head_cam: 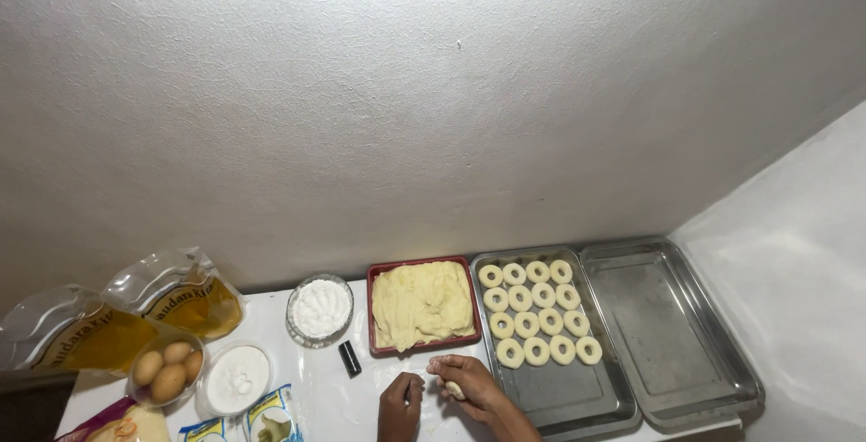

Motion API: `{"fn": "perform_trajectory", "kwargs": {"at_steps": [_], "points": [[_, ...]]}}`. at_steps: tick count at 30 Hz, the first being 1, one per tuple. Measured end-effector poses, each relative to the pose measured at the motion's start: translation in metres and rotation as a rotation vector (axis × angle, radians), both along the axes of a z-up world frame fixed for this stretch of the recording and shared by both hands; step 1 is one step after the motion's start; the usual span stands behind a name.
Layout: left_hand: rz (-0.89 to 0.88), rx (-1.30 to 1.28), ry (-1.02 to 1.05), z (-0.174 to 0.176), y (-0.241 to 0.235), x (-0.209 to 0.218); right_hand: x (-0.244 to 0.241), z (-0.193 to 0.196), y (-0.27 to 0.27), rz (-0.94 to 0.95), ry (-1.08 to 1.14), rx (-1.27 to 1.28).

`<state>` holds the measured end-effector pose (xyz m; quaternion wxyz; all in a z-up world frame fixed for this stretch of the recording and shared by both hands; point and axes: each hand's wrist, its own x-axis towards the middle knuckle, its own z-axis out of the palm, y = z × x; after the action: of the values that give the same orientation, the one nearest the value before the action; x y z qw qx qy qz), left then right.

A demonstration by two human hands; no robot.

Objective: The recorder uses a small cutter to punch holes in donut dough and then hand-rolls small dough balls, placing them onto metal trays.

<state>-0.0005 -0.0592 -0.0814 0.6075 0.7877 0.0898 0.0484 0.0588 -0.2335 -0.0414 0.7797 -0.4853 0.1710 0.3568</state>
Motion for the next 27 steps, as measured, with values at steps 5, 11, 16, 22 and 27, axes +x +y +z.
{"fn": "perform_trajectory", "kwargs": {"at_steps": [5, 11, 16, 22, 27], "points": [[-0.009, 0.022, -0.003, 0.011, 0.001, -0.002, -0.007, 0.034, 0.003, 0.031, 0.068, -0.093], [-0.011, -0.008, -0.021, 0.013, 0.001, -0.001, -0.012, 0.008, -0.010, 0.091, 0.020, -0.104], [-0.007, -0.011, 0.001, 0.013, 0.001, -0.003, -0.014, 0.012, -0.008, 0.070, 0.007, -0.125], [0.015, 0.039, -0.048, 0.002, 0.001, -0.001, -0.018, 0.029, -0.009, 0.124, 0.004, -0.171], [0.002, 0.010, -0.011, -0.027, 0.001, 0.003, -0.008, -0.026, -0.023, 0.050, -0.001, -0.085]]}}
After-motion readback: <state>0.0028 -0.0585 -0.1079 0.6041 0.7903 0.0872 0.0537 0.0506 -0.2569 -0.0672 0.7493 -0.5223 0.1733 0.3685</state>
